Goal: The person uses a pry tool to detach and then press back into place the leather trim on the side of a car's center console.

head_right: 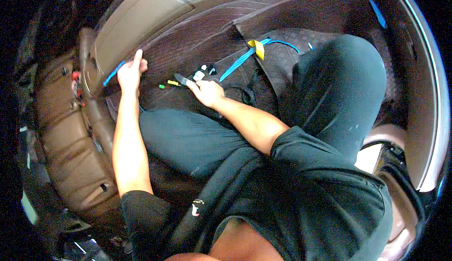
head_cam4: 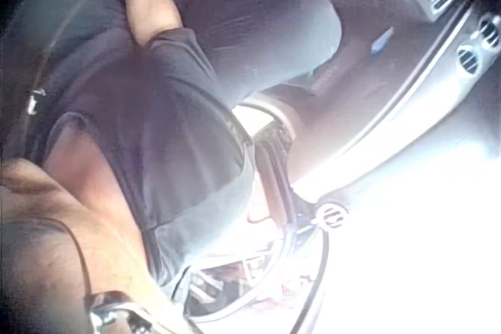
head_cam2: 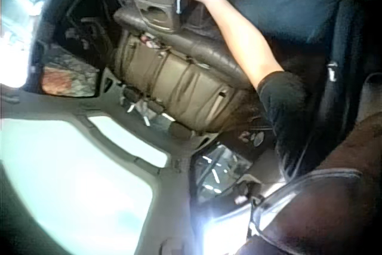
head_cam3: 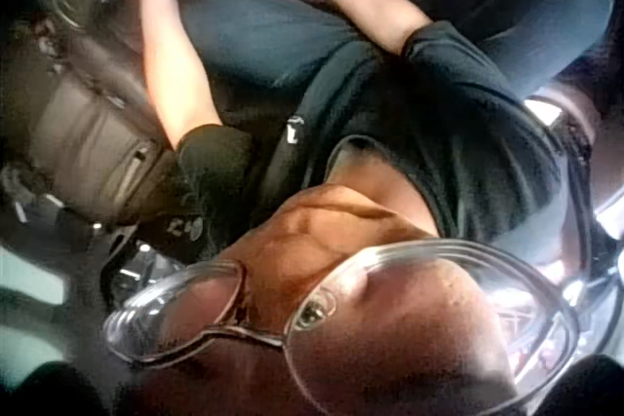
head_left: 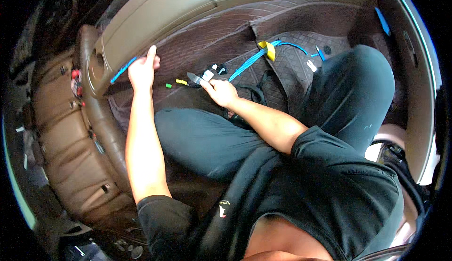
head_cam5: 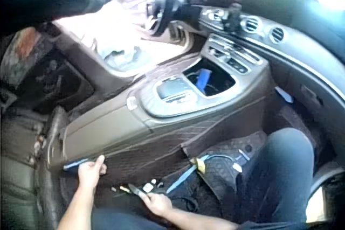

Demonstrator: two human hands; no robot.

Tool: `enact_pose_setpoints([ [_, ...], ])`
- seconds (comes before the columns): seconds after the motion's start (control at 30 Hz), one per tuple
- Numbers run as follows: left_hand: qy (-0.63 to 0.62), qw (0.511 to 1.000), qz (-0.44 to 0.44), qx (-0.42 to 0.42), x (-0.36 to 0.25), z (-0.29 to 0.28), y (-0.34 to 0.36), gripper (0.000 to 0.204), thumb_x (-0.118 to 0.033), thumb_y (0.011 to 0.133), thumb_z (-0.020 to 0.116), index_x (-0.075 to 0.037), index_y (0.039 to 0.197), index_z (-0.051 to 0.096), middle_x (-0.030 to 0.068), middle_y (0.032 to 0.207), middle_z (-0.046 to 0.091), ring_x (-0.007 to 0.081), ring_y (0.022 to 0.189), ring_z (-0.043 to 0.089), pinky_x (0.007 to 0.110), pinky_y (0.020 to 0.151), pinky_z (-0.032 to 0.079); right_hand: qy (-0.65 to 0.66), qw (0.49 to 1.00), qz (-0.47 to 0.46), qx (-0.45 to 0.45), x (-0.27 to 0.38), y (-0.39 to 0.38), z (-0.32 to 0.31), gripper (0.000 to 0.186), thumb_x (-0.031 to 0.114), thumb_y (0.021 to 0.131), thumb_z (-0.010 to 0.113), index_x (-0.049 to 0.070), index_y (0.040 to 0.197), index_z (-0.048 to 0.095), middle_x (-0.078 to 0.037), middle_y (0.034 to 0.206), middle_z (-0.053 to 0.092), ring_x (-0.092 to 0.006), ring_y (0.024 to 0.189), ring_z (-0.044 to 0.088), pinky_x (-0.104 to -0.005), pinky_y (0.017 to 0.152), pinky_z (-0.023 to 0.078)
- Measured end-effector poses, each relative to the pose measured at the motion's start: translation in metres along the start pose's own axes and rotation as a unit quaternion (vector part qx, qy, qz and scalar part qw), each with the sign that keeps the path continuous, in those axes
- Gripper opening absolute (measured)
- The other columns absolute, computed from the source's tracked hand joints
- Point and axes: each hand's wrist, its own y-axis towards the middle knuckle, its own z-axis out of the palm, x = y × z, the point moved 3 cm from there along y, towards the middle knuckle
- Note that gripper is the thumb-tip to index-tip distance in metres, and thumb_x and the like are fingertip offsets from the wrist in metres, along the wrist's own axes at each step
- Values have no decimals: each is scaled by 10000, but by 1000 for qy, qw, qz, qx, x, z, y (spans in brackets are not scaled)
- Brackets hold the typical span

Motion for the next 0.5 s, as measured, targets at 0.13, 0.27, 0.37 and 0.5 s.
enact_pose_setpoints([
  [0.13, 107, 984, 38, 138, -39, 42, -21, 495, -446, 974, 596, 5, 831, 741, 113, 777, 725, 156, 702, 672, 320, 741, 535, -19, 999, 44, 5, -33, -3, -16, 628, 634, 973, 383, 105, 1016, 718, -196, 980, 724, -401, 933, 692, -510, 835, 537],
  [0.27, 9, 929, 202, 310, -102, 104, -54, 325, -211, 959, 655, -37, 1232, 664, 138, 1100, 718, 187, 1017, 669, 316, 935, 504, 8, 995, 92, 45, -48, -13, -28, 640, 640, 978, 359, 115, 1086, 709, -217, 1037, 714, -395, 976, 688, -509, 875, 530],
  [0.37, -56, 937, 153, 309, -115, 111, -25, 308, -155, 1009, 584, 8, 1266, 639, 130, 1174, 705, 169, 1062, 658, 304, 993, 484, 18, 994, 94, 48, -47, -15, -23, 646, 637, 985, 341, 122, 1134, 701, -216, 1087, 707, -389, 1031, 677, -505, 908, 521],
  [0.5, -35, 944, 146, 293, -100, 107, -11, 290, -148, 1000, 602, 32, 1219, 665, 123, 1112, 725, 162, 1014, 681, 287, 956, 510, 33, 995, 75, 56, -37, -14, -23, 632, 619, 990, 352, 116, 1166, 691, -222, 1080, 706, -400, 1028, 674, -509, 917, 518],
])
